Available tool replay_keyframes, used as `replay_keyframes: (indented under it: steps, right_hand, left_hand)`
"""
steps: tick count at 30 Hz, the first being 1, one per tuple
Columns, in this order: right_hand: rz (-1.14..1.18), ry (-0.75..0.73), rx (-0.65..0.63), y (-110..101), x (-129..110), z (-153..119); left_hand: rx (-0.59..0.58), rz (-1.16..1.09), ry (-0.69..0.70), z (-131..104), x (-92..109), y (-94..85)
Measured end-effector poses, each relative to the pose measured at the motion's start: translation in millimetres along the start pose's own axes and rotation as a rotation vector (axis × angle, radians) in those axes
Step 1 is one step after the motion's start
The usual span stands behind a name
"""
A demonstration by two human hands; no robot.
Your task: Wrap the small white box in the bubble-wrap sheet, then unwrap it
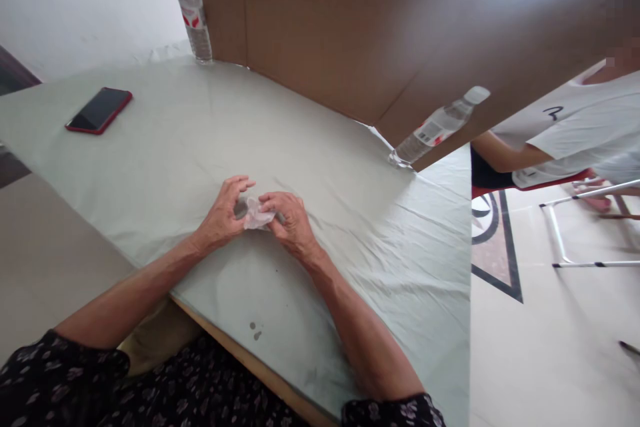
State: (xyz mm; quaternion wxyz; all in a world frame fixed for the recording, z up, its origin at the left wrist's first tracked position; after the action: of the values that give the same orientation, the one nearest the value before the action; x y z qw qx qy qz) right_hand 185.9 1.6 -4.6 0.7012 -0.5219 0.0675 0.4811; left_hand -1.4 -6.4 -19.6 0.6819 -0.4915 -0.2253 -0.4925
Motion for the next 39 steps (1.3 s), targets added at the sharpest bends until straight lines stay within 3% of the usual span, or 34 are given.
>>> replay_keyframes:
  steps: [9, 12, 15, 18, 22, 26, 32, 36, 39]
  right_hand:
    - [-0.222, -0.239, 0.0, 7.8, 4.1, -29.4]
    - [-0.183, -0.183, 0.03, 10.3, 8.2, -25.6]
    - [-0.011, 0.028, 0.01, 8.2, 11.5, -12.3]
    - [0.237, 0.31, -0.064, 4.9, 9.8, 0.7]
    - [0.426, 0.518, -0.145, 5.2, 3.8, 6.1]
    - [0.444, 0.583, -0.155, 9.2, 5.4, 7.2]
    - [0.378, 0.549, -0.144, 13.8, 11.7, 11.7]
    - [0.454, 0.536, -0.1, 10.3, 10.8, 9.2]
    - [0.527, 0.498, -0.134, 8.4, 10.3, 6.4]
  left_hand:
    - [-0.327, -0.204, 0.038, 4.5, -2.4, -22.4]
    - [-0.412, -0.19, 0.038, 3.6, -3.3, -29.8]
    - [-0.364, -0.176, -0.037, 5.7, -3.1, -30.2]
    - [-0.305, -0.236, -0.224, 10.3, -2.0, -28.2]
    - [-0.345, -0.335, -0.359, 13.1, 0.6, -27.6]
    - [-0.295, -0.269, -0.324, 12.2, 0.8, -26.9]
    - [-0.368, -0.655, -0.433, 10.2, -3.4, -18.6]
    - [-0.312, -0.708, -0.519, 11.3, -3.5, -17.7]
    - [-0.273, -0.713, -0.56, 11.8, -3.4, -18.2]
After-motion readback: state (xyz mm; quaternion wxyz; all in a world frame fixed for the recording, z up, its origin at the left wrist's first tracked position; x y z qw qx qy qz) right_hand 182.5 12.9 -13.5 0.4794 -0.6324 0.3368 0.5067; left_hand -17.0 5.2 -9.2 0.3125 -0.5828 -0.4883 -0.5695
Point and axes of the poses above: each hand's wrist, its own z-axis towards the middle knuckle, its own y-axis out of the palm, x = y × z, the point moved 1 cm from there along z, towards the middle knuckle, and after that the axes turned 8 degrees about -z, right-handed, at the moved point
